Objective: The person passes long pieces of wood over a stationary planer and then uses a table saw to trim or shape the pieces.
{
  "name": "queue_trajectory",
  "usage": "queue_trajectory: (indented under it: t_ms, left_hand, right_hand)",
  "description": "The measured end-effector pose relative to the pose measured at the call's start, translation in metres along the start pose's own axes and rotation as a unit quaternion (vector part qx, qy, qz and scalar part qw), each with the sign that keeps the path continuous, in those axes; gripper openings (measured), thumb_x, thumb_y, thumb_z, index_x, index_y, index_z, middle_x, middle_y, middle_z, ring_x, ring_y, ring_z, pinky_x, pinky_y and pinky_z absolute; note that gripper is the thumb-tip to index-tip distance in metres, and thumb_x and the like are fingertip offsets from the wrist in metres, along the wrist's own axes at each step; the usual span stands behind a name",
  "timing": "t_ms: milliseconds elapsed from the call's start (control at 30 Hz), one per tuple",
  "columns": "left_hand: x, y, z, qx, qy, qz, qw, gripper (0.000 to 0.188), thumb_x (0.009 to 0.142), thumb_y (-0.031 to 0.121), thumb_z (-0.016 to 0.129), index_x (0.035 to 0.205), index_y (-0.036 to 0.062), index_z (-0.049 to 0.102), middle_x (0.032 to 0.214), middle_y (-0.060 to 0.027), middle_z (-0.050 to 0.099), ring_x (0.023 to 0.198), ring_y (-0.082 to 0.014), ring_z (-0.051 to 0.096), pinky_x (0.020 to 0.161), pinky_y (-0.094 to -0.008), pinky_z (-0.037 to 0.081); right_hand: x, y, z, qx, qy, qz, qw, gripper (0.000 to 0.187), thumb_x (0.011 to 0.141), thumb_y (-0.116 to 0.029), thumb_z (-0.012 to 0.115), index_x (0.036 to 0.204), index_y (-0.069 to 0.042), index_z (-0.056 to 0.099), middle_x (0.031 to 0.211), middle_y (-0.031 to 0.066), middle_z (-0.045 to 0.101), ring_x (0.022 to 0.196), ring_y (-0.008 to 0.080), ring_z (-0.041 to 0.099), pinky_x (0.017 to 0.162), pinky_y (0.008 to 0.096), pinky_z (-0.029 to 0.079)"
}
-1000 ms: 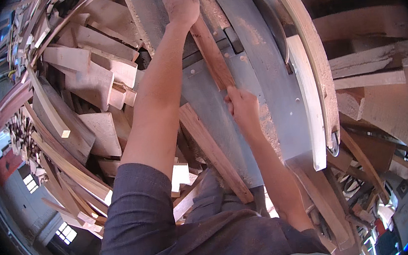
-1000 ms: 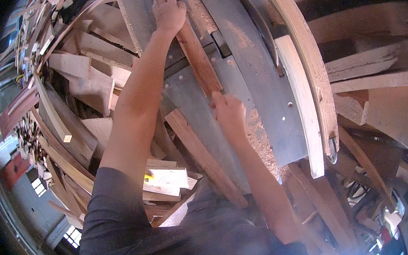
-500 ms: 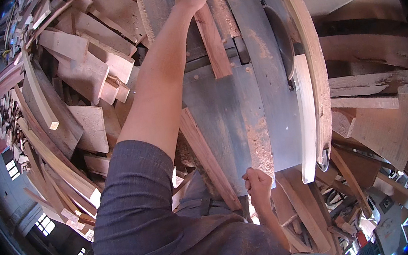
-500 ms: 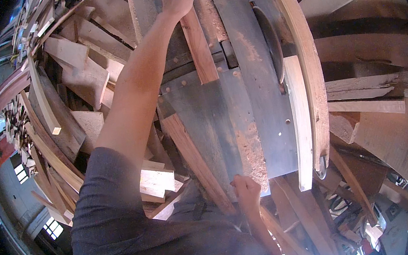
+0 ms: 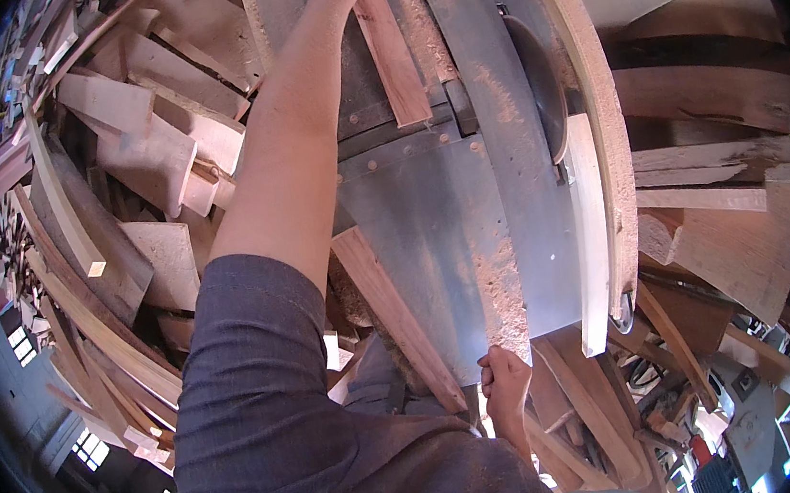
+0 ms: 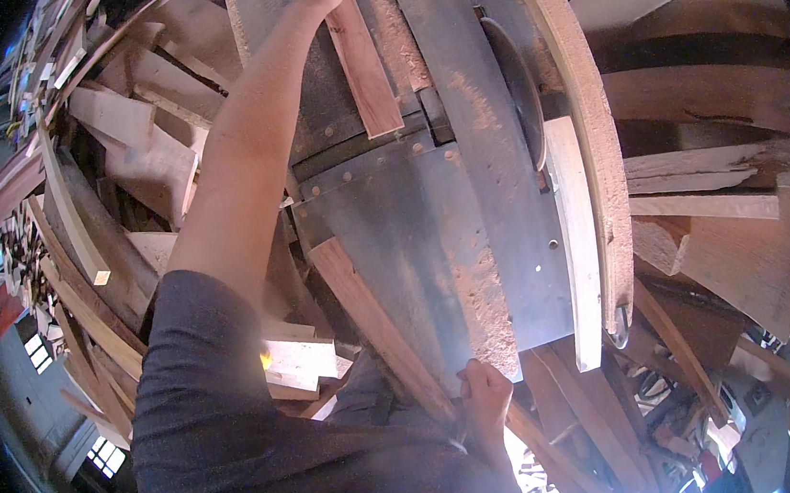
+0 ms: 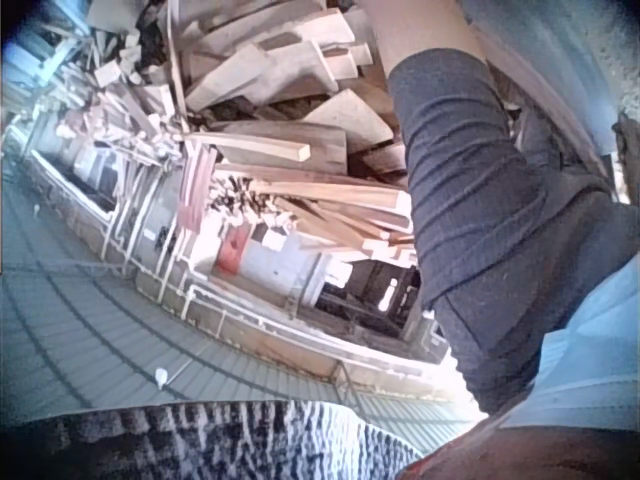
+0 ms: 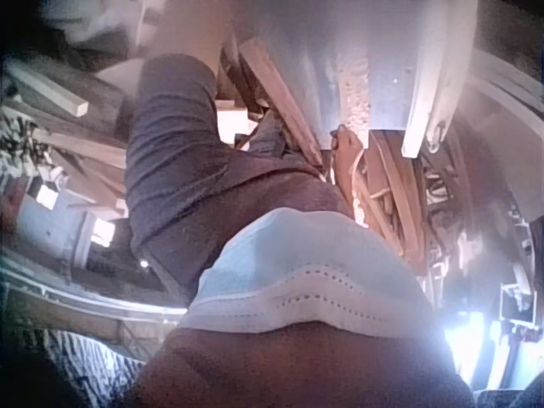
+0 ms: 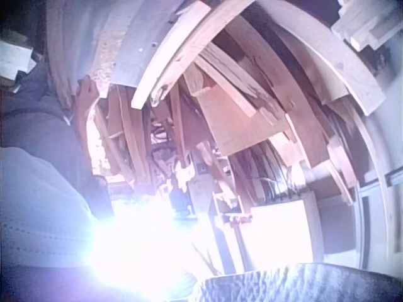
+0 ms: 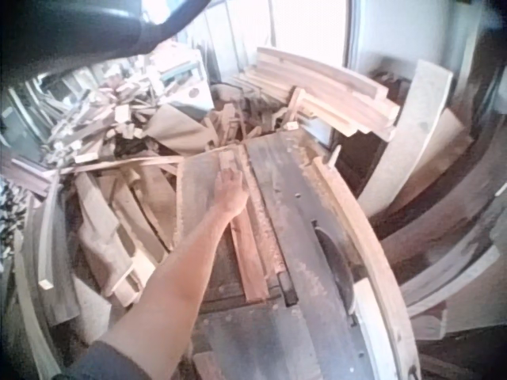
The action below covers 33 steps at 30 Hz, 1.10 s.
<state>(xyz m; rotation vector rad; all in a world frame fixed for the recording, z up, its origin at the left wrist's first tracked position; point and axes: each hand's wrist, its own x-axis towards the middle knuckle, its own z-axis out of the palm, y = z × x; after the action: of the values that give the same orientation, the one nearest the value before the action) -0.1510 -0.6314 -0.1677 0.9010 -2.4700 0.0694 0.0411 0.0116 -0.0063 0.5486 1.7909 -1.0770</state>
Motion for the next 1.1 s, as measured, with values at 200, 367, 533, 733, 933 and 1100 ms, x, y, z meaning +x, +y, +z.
queue_trajectory:
  t_ms: [200,367,533,733,933,1100]
  left_hand:
    - [0.023,0.007,-0.016,-0.05,-0.023,-0.063,0.996,0.071,0.097,0.036,0.056,0.156,0.0062,0.033,0.153,-0.0306,0.041,0.134,-0.0516,0.044,0.11,-0.057,0.04]
    - [0.03,-0.007,-0.054,-0.138,-0.321,-0.218,0.911,0.09,0.091,0.052,0.064,0.162,0.0143,0.024,0.166,-0.0208,0.026,0.146,-0.0512,0.031,0.118,-0.0504,0.037]
    - [-0.019,-0.026,-0.079,-0.426,-0.066,-0.287,0.856,0.045,0.091,0.034,0.071,0.123,0.0017,0.066,0.119,-0.0199,0.068,0.108,-0.0341,0.067,0.093,-0.0505,0.054]
    - [-0.123,-0.049,-0.228,-0.722,0.006,-0.396,0.567,0.046,0.102,0.046,0.057,0.117,0.0048,0.067,0.104,-0.0099,0.07,0.089,-0.0228,0.068,0.079,-0.0389,0.058]
    - [-0.301,0.053,-0.343,-0.834,-0.054,-0.369,0.408,0.055,0.105,0.051,0.046,0.112,-0.0024,0.057,0.091,-0.0137,0.064,0.08,-0.026,0.067,0.073,-0.0399,0.061]
    - [-0.418,0.113,-0.368,-0.806,0.043,-0.51,0.297,0.035,0.101,0.031,0.05,0.114,-0.0009,0.056,0.097,-0.0148,0.064,0.082,-0.0262,0.067,0.074,-0.0387,0.061]
  right_hand:
    - [-0.008,0.021,-0.004,0.013,0.035,-0.036,0.999,0.031,0.097,-0.02,0.065,0.077,0.003,0.067,0.055,0.0012,0.051,0.043,0.0065,0.04,0.039,0.0235,0.028]
    - [-0.027,0.036,-0.011,-0.006,0.007,-0.016,1.0,0.027,0.096,-0.021,0.066,0.082,0.002,0.069,0.06,0.0002,0.055,0.048,0.0065,0.045,0.044,0.0239,0.033]
    - [-0.014,0.078,-0.028,-0.113,-0.042,-0.095,0.988,0.022,0.093,-0.019,0.069,0.089,0.002,0.071,0.065,0.0011,0.06,0.057,0.0079,0.054,0.052,0.0243,0.04]
    - [-0.017,0.097,-0.027,-0.333,-0.135,-0.245,0.901,0.04,0.084,-0.028,0.076,0.113,-0.001,0.066,0.097,0.0213,0.067,0.089,0.0361,0.067,0.078,0.0441,0.053]
    - [-0.019,0.115,-0.035,-0.479,-0.136,-0.408,0.765,0.052,0.082,-0.031,0.079,0.12,-0.003,0.059,0.11,0.0236,0.062,0.096,0.0442,0.063,0.078,0.0523,0.051]
    - [0.018,0.156,-0.056,-0.409,-0.13,-0.447,0.785,0.034,0.086,-0.027,0.073,0.105,-0.001,0.066,0.094,0.0227,0.068,0.085,0.0435,0.066,0.076,0.0499,0.052]
